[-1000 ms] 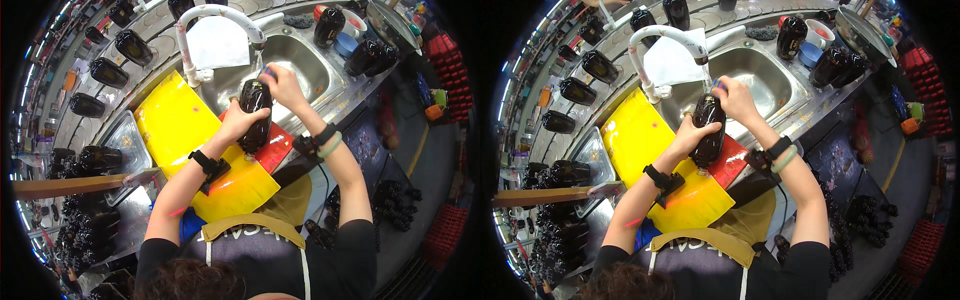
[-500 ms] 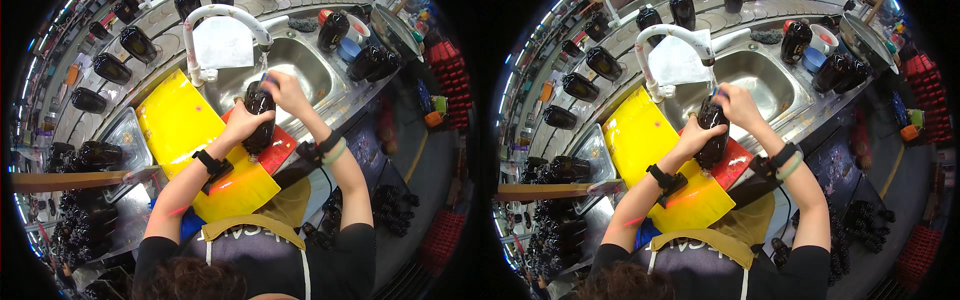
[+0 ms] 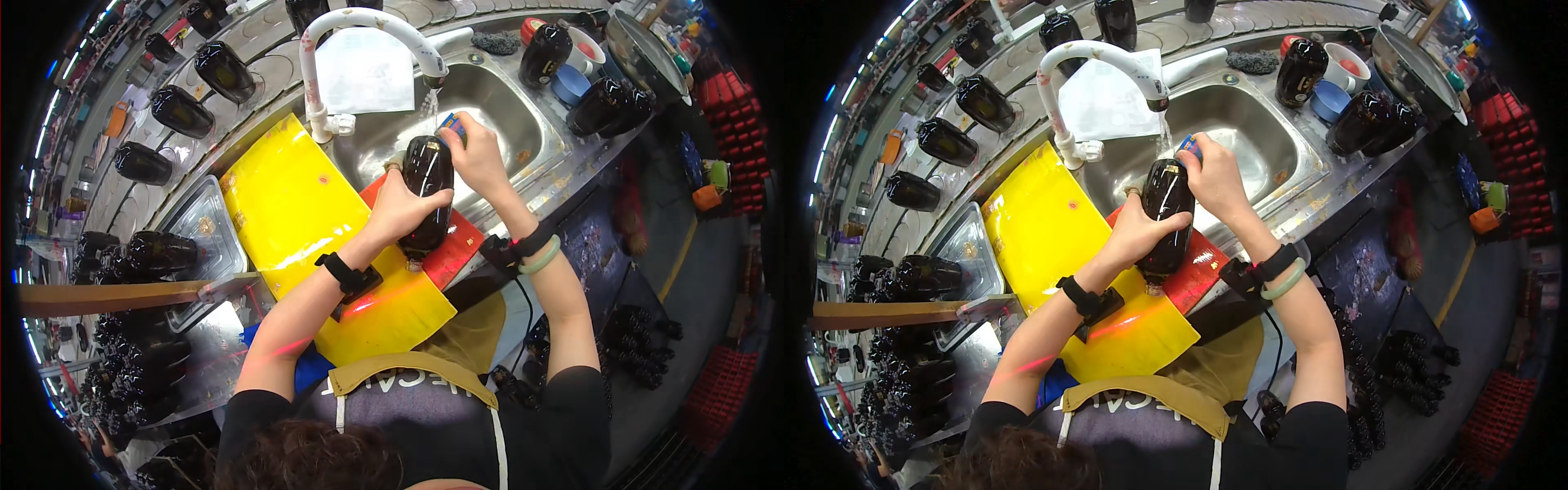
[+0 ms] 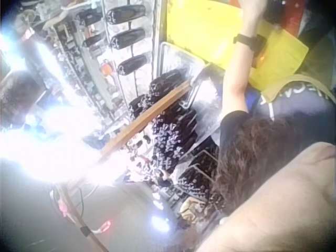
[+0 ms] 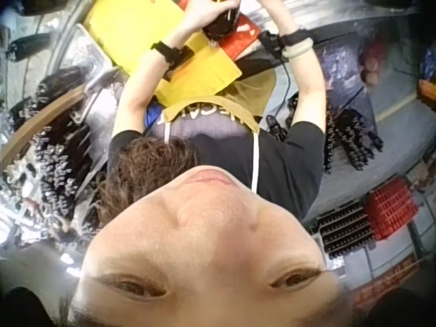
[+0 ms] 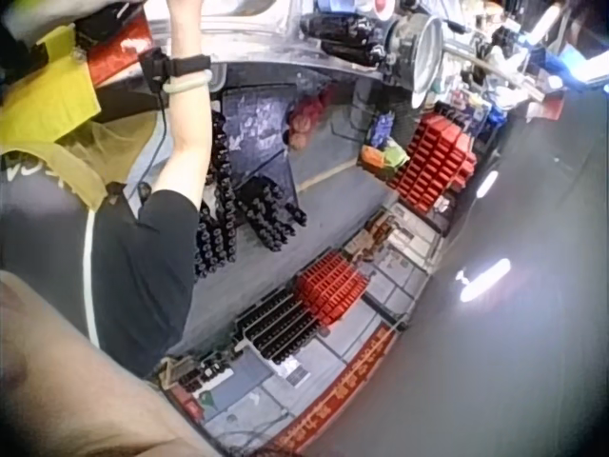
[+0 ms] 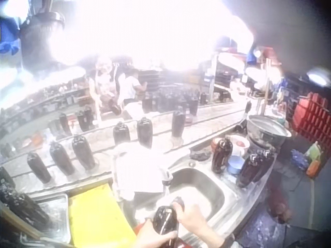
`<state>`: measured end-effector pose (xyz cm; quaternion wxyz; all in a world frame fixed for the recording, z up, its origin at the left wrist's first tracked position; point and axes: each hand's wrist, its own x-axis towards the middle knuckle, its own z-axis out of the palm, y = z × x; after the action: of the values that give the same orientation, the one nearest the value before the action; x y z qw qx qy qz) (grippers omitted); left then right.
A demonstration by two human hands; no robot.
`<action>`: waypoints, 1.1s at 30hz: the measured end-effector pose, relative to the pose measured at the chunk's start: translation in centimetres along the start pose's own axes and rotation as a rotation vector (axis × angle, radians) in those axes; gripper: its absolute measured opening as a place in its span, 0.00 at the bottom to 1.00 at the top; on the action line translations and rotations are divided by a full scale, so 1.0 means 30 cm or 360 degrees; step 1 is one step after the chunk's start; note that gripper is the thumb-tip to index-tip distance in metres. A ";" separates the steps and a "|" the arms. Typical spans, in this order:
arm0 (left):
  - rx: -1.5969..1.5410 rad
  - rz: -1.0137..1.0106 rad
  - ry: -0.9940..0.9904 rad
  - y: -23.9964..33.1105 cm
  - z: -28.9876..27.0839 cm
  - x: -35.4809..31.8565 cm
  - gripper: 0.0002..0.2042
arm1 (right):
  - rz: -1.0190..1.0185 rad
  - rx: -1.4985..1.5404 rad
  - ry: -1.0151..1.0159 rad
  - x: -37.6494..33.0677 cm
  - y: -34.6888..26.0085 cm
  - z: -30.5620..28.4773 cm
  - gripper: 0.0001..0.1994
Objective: Washing and checking dark plastic manufacturing bottles under a water faucet in a production line facility.
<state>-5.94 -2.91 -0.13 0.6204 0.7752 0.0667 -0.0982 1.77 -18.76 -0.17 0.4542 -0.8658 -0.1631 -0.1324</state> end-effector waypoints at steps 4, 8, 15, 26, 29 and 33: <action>-0.0032 0.0100 -0.0284 -0.074 -0.031 0.047 0.33 | 0.0008 0.0014 -0.0263 -0.012 -0.056 -0.004 0.09; 0.0030 -0.0035 -0.0001 -0.092 -0.020 0.023 0.35 | -0.0143 0.0019 -0.0031 0.004 -0.020 0.046 0.09; 0.0021 -0.0007 -0.0009 -0.090 -0.008 0.027 0.36 | -0.0098 0.0097 -0.0184 -0.006 -0.046 0.008 0.09; -0.0018 -0.0042 0.0017 -0.040 0.003 0.005 0.33 | -0.0037 0.0022 0.0066 -0.006 -0.003 0.055 0.09; -0.0039 0.0013 -0.0031 -0.070 -0.001 0.026 0.34 | -0.0012 0.0076 0.0124 -0.010 -0.005 0.069 0.09; 0.0033 -0.0015 -0.0002 -0.088 -0.011 0.031 0.34 | 0.0030 0.0033 0.0183 -0.006 -0.004 0.090 0.08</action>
<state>-5.60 -2.03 -2.78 0.6120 0.7812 0.0691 -0.1022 1.79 -16.48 -1.64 0.4729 -0.8535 -0.1300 -0.1760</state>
